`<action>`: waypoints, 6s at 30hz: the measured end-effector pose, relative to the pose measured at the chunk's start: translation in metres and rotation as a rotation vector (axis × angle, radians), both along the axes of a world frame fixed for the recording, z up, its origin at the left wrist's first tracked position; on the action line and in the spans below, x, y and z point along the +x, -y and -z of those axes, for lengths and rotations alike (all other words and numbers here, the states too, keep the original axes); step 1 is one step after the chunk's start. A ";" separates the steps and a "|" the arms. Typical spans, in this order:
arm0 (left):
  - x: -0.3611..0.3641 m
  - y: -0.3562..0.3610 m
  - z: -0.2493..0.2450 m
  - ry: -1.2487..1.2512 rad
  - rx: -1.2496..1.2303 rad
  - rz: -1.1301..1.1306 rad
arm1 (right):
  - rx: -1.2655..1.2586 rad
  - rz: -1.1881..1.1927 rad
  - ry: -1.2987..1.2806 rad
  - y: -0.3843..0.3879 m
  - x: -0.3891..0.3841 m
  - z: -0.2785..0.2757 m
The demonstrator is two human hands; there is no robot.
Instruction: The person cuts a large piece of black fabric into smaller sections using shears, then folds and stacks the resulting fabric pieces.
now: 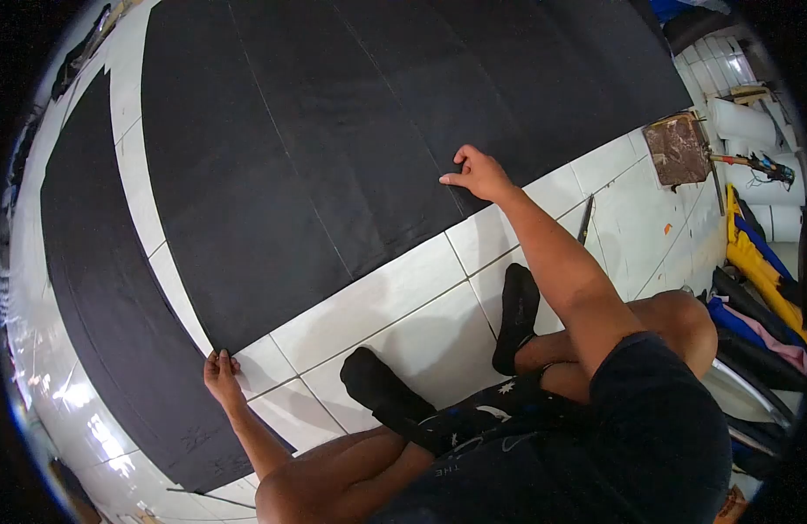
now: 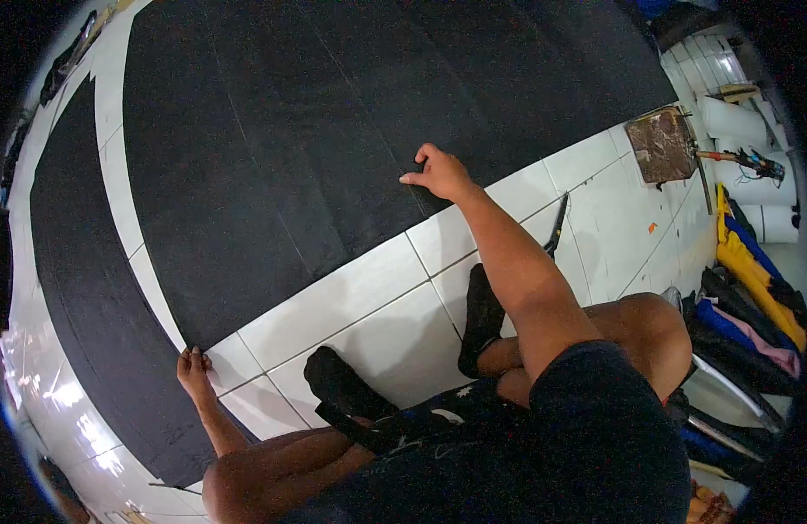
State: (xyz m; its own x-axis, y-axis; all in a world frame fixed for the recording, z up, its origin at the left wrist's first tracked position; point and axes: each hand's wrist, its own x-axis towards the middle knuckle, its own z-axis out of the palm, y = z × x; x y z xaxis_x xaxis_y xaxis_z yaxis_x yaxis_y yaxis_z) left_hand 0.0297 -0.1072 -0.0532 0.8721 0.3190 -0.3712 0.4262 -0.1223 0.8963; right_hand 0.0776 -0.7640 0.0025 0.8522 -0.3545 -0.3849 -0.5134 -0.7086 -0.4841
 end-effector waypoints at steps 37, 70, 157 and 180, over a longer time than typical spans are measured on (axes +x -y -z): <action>0.142 0.133 -0.144 0.401 0.807 0.784 | -0.263 -0.538 0.053 0.145 -0.065 -0.154; 0.028 0.463 -0.030 0.473 0.748 1.165 | 0.428 0.882 -0.114 0.112 -0.294 -0.021; 0.005 0.487 -0.034 0.667 0.548 0.906 | 0.694 0.284 -0.111 -0.030 -0.197 0.000; 0.005 0.484 -0.036 0.598 0.476 0.940 | 0.606 0.244 -0.102 -0.024 -0.152 0.009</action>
